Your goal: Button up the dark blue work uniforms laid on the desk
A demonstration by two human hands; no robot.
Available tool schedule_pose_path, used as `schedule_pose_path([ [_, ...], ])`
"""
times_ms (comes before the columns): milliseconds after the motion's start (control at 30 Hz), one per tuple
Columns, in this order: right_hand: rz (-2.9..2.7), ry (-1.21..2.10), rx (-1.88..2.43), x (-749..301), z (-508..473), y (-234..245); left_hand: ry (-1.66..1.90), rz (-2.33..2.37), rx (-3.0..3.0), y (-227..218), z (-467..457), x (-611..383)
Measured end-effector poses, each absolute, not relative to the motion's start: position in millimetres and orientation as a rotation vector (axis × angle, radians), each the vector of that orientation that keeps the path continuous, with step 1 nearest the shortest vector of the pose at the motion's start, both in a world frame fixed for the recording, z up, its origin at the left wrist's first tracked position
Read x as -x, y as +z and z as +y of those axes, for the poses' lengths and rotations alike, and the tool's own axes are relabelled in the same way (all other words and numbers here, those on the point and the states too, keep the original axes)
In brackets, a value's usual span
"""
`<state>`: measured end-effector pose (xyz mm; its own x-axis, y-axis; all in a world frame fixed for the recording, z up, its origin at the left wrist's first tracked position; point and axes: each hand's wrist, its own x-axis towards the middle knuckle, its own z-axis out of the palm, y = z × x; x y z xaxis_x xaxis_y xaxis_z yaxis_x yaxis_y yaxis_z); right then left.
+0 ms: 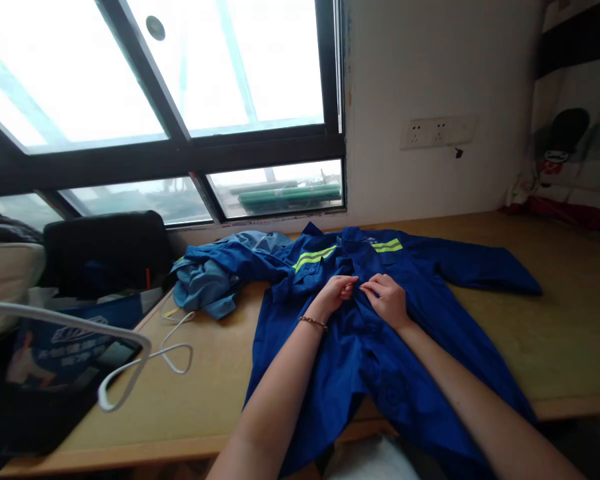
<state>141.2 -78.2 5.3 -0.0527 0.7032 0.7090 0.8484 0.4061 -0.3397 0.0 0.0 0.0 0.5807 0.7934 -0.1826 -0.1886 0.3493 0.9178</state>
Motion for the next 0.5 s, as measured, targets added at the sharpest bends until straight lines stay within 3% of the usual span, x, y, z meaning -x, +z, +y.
schedule_pose_path([
  [500, -1.716, -0.144, 1.429, -141.9, -79.1, 3.9, 0.612, 0.615, -1.199, 2.9, -5.1, 3.8],
])
